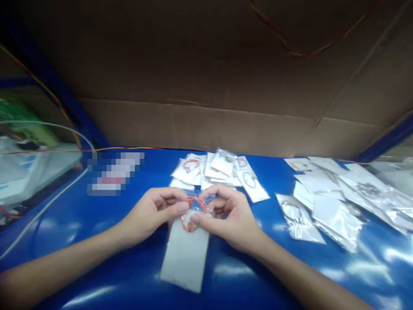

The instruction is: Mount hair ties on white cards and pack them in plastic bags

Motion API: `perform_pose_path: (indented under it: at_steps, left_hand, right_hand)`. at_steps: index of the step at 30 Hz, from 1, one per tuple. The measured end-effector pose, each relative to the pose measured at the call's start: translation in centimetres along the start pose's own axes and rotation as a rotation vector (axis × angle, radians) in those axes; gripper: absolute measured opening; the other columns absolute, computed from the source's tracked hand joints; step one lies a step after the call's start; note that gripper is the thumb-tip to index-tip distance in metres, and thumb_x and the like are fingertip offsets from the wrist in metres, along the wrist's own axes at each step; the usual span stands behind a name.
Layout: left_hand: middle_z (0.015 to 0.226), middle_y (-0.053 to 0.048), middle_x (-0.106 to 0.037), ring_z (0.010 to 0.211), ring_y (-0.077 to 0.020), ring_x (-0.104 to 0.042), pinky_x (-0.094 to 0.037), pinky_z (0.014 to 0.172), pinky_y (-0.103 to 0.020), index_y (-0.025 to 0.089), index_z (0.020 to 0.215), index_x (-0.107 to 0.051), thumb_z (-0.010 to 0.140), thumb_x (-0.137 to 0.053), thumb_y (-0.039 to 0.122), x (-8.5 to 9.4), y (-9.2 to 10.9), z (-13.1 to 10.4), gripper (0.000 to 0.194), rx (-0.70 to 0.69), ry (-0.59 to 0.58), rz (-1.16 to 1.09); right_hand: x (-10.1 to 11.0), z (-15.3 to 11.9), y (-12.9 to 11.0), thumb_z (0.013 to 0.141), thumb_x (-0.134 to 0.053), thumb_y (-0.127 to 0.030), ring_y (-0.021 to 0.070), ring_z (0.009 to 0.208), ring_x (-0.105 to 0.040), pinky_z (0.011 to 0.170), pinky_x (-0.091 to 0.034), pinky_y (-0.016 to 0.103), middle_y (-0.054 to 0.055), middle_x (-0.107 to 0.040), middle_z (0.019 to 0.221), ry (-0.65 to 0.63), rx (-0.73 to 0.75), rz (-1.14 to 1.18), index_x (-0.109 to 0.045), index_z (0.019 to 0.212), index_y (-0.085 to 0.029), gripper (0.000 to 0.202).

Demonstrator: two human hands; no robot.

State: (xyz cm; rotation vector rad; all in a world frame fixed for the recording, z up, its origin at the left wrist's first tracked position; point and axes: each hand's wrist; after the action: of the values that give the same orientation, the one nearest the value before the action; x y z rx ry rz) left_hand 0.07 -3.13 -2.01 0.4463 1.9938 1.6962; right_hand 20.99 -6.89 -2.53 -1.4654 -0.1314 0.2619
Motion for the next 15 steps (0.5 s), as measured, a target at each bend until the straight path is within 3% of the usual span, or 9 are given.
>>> perform_pose_path:
  at_steps: [6, 13, 15]
  left_hand:
    - [0.075, -0.005, -0.078, 0.066, -0.0189, -0.071, -0.053, 0.060, -0.027, 0.014, 0.086, -0.076, 0.082, -0.079, 0.039, -0.11, 0.15, -0.09, 0.025, -0.035, 0.013, 0.044]
    - [0.079, -0.002, -0.073, 0.066, -0.0143, -0.066, -0.052, 0.061, -0.024, 0.016, 0.087, -0.069, 0.079, -0.082, 0.033, -0.36, 0.16, -0.39, 0.023, -0.136, 0.062, 0.024]
    - [0.073, 0.001, -0.069, 0.061, -0.0115, -0.061, -0.049, 0.057, -0.021, 0.017, 0.084, -0.064, 0.081, -0.081, 0.034, -0.50, 0.23, -0.48, 0.024, -0.155, 0.055, 0.017]
  right_hand:
    - [-0.10, 0.12, -0.14, 0.078, -0.085, -0.027, 0.0131, 0.060, -0.067, 0.055, -0.051, 0.021, 0.001, -0.072, 0.073, -0.033, 0.010, -0.006, -0.068, 0.099, -0.018, 0.030]
    - [0.01, -0.01, -0.45, 0.090, -0.074, -0.037, 0.0059, 0.050, -0.043, 0.044, -0.035, 0.017, -0.003, -0.057, 0.071, -0.162, 0.027, -0.084, -0.067, 0.098, -0.018, 0.022]
    - [0.11, -0.07, -0.58, 0.092, -0.072, -0.036, 0.0060, 0.053, -0.042, 0.046, -0.035, 0.017, -0.003, -0.055, 0.074, -0.214, 0.075, -0.108, -0.068, 0.102, -0.019, 0.021]
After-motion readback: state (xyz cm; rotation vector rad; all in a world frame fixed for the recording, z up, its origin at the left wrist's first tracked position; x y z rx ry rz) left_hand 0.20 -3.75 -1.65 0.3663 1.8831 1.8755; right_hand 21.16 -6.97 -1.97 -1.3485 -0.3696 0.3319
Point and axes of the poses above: each hand's wrist, its own z-axis towards the middle knuckle, its own x-axis out of the back of the hand, y = z × x
